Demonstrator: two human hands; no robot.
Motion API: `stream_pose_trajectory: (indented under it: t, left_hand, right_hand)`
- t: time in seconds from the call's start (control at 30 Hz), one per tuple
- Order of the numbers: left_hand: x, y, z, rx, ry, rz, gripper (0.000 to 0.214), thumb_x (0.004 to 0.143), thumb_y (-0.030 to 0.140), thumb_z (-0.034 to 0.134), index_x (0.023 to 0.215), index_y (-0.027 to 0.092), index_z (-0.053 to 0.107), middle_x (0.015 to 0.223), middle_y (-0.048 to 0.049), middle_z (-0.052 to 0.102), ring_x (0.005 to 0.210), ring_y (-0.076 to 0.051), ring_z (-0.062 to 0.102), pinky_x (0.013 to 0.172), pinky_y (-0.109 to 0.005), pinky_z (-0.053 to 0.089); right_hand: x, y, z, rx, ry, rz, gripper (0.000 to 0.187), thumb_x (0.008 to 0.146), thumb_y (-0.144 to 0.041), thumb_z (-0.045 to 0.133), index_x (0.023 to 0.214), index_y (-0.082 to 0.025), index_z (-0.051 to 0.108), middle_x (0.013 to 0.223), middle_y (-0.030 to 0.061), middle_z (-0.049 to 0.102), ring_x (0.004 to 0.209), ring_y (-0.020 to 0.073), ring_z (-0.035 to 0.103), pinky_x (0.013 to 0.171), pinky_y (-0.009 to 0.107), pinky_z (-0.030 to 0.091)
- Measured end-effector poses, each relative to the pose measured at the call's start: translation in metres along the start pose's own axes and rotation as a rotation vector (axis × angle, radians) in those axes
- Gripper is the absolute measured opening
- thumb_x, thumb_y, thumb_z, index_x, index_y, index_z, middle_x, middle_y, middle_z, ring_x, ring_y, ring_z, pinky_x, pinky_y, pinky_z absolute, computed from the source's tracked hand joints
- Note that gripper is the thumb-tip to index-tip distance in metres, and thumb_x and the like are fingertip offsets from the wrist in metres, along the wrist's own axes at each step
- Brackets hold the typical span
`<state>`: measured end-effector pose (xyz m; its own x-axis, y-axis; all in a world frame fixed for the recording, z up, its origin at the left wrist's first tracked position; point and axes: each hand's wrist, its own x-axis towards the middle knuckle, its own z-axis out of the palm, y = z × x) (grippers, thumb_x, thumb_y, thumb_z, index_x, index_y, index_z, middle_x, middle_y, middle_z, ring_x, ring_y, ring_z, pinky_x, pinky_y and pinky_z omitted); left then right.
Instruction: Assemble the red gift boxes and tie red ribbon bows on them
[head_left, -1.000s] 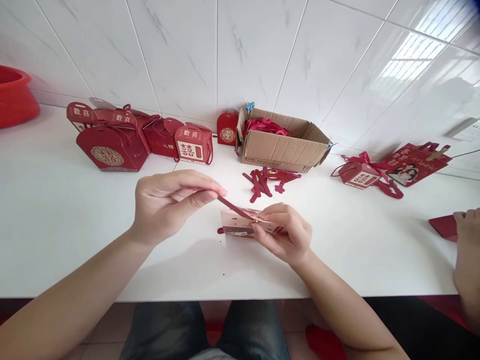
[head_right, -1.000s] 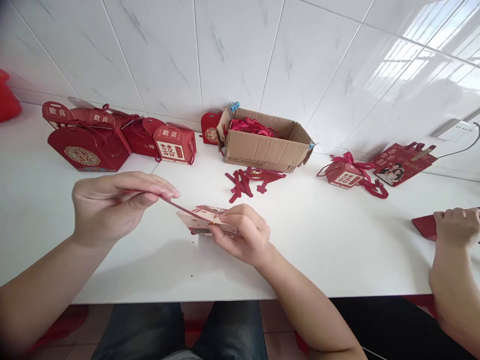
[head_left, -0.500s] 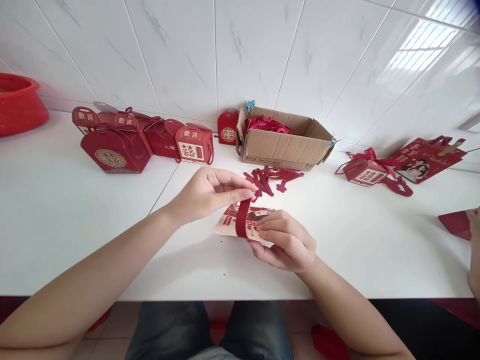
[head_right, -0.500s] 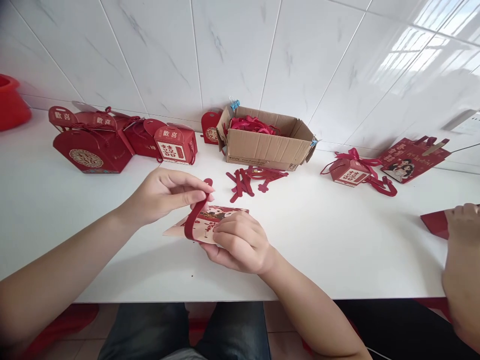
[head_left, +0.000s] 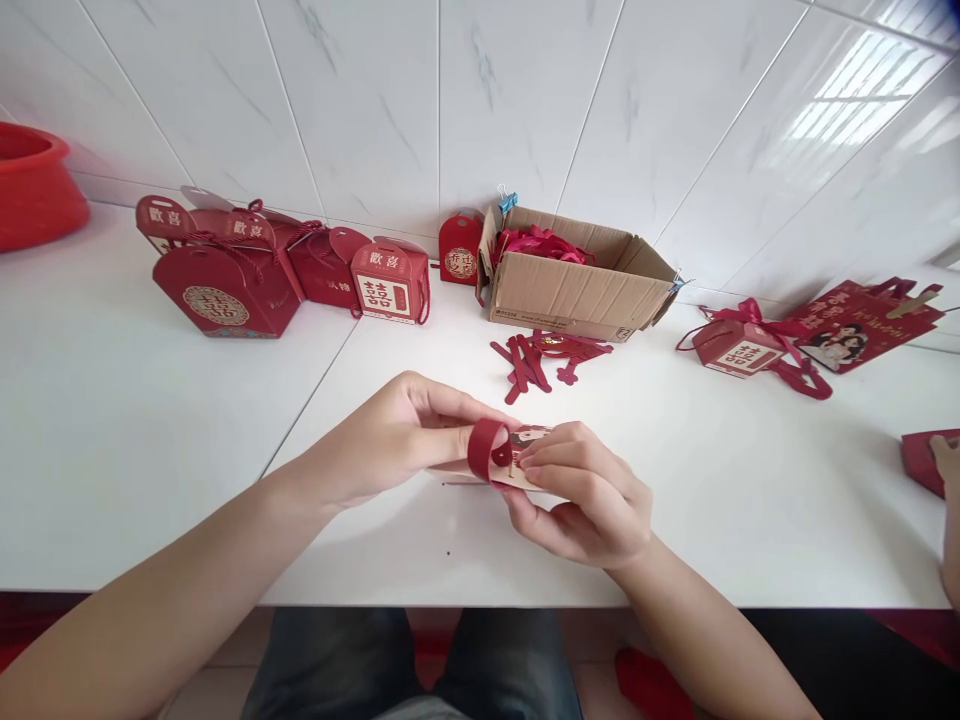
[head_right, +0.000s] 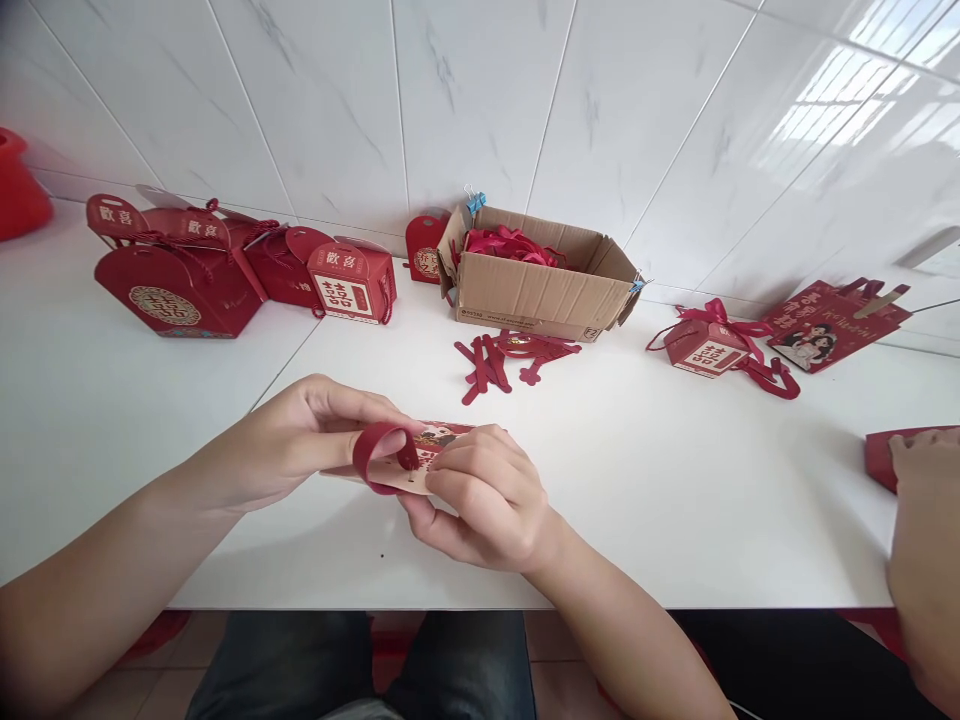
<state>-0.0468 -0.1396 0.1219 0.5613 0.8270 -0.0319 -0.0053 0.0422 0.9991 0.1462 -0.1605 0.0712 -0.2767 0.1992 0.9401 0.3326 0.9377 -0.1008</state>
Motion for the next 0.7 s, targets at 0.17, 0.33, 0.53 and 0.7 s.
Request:
stream_pose_trajectory:
  t: [0.17, 0.33, 0.53, 0.7]
  left_hand:
    - [-0.0046, -0.0005, 0.0039, 0.060, 0.076, 0.078, 0.012, 0.077, 0.023, 0.075, 0.088, 0.025, 0.079, 0.089, -0.0033, 0.078, 0.080, -0.021, 0.074, 0.072, -0.028, 0.063]
    - [-0.0067, -0.0008, 0.0053, 0.134, 0.098, 0.147, 0.011, 0.077, 0.022, 0.074, 0.086, 0.024, 0.079, 0.086, -0.0023, 0.078, 0.082, -0.021, 0.074, 0.073, -0.028, 0.063]
    - [-0.0084, -0.0021, 0.0050, 0.211, 0.108, 0.180, 0.011, 0.077, 0.019, 0.073, 0.086, 0.024, 0.079, 0.087, -0.0025, 0.078, 0.083, -0.020, 0.074, 0.075, -0.026, 0.061]
    - [-0.0102, -0.0036, 0.0042, 0.252, 0.103, 0.218, 0.013, 0.079, 0.020, 0.071, 0.087, 0.026, 0.078, 0.089, -0.0010, 0.078, 0.085, -0.019, 0.074, 0.075, -0.025, 0.060]
  right_hand:
    - [0.0006, -0.0006, -0.0008, -0.021, -0.018, 0.022, 0.023, 0.077, -0.010, 0.068, 0.095, -0.018, 0.057, 0.073, 0.0028, 0.063, 0.064, 0.0151, 0.063, 0.054, 0.030, 0.056]
    - [0.0000, -0.0001, -0.0013, -0.016, -0.019, 0.028, 0.023, 0.078, -0.010, 0.067, 0.097, -0.017, 0.057, 0.074, 0.0036, 0.063, 0.064, 0.0150, 0.063, 0.054, 0.030, 0.056]
    - [-0.0002, 0.0001, -0.0004, -0.006, -0.009, 0.044, 0.023, 0.078, -0.011, 0.067, 0.098, -0.019, 0.056, 0.074, 0.0025, 0.063, 0.064, 0.0145, 0.063, 0.054, 0.030, 0.056]
    - [-0.0005, 0.0006, -0.0009, 0.021, -0.012, 0.044, 0.026, 0.076, -0.008, 0.068, 0.099, -0.016, 0.057, 0.075, 0.0040, 0.063, 0.065, 0.0154, 0.063, 0.053, 0.030, 0.056]
